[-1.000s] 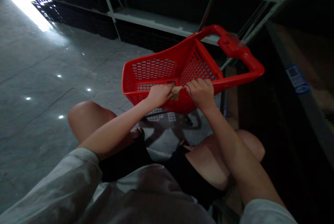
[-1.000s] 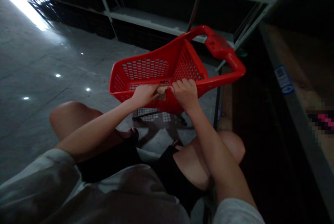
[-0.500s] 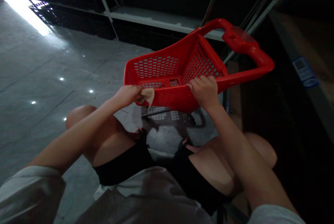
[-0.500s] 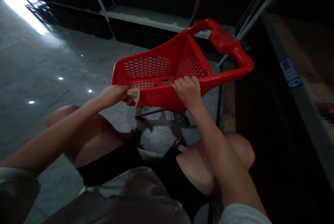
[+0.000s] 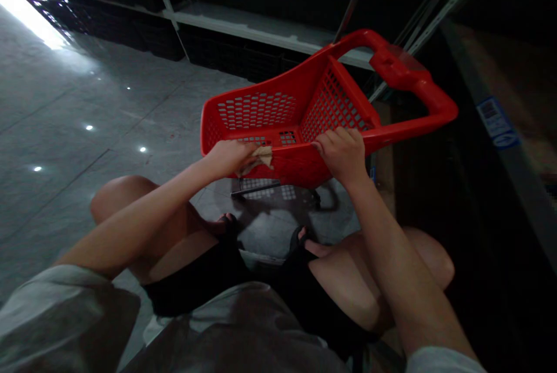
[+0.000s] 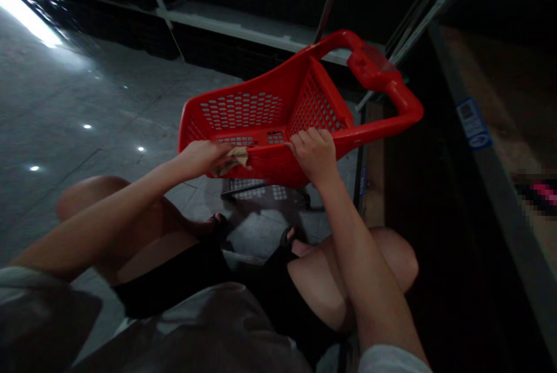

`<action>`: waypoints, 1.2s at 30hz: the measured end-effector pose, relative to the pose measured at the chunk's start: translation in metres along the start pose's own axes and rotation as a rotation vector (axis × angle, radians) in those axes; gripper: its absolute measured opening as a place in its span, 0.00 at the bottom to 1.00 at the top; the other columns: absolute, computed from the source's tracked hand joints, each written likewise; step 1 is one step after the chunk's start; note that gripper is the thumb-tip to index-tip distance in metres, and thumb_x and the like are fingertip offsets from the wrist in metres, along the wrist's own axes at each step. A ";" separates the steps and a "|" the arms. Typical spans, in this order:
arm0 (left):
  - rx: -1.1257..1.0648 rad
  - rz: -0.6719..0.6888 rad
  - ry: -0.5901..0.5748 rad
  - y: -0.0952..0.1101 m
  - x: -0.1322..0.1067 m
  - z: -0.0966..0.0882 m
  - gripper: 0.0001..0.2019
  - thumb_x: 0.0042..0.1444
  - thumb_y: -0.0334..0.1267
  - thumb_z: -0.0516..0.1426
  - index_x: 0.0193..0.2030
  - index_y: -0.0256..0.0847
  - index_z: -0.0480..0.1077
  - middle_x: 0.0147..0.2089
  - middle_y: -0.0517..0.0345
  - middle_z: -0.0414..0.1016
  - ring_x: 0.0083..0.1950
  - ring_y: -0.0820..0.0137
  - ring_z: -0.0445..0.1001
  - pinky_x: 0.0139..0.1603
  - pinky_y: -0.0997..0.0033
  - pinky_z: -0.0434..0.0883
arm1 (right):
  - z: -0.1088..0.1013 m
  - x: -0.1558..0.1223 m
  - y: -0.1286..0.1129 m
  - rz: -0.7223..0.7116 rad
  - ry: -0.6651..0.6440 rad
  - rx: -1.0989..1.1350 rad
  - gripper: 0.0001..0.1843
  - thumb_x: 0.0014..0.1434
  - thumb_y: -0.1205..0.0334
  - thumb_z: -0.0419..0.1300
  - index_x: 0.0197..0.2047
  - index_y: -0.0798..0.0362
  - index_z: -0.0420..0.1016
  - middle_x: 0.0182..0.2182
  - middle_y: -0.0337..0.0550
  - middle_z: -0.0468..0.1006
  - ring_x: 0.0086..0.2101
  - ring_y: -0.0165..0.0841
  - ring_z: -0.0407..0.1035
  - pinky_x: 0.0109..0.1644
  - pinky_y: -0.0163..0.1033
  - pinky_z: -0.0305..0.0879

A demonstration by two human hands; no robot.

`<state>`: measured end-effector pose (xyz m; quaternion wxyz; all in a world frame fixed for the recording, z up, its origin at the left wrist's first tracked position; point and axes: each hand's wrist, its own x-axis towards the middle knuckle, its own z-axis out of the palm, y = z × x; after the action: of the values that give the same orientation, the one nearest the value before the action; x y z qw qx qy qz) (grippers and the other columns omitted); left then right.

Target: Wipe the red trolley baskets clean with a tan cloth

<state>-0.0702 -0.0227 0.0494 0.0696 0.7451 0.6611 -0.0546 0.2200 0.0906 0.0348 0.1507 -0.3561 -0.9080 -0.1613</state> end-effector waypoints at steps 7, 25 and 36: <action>0.039 -0.106 -0.149 -0.032 -0.005 -0.005 0.19 0.69 0.52 0.53 0.46 0.39 0.77 0.44 0.42 0.82 0.45 0.56 0.81 0.41 0.67 0.70 | 0.011 0.010 0.006 0.074 0.001 0.158 0.20 0.74 0.53 0.46 0.42 0.49 0.78 0.41 0.48 0.81 0.48 0.44 0.67 0.56 0.51 0.53; -1.159 0.086 0.388 0.043 0.066 -0.002 0.29 0.63 0.40 0.58 0.71 0.42 0.60 0.71 0.47 0.67 0.70 0.65 0.69 0.70 0.63 0.69 | 0.050 0.020 -0.113 0.452 0.397 1.207 0.38 0.56 0.50 0.67 0.67 0.45 0.62 0.65 0.54 0.67 0.65 0.45 0.63 0.69 0.53 0.64; -0.830 0.269 0.047 -0.003 0.087 0.002 0.27 0.66 0.55 0.52 0.63 0.42 0.74 0.64 0.52 0.78 0.65 0.62 0.75 0.70 0.61 0.68 | 0.068 0.030 0.024 1.153 0.916 0.682 0.13 0.53 0.66 0.52 0.42 0.50 0.71 0.45 0.50 0.75 0.47 0.41 0.72 0.57 0.49 0.68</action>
<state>-0.0626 0.0624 0.0327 0.3545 0.7346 0.5254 0.2423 0.2046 0.1521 -0.0106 0.6670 -0.6010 -0.4293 0.0973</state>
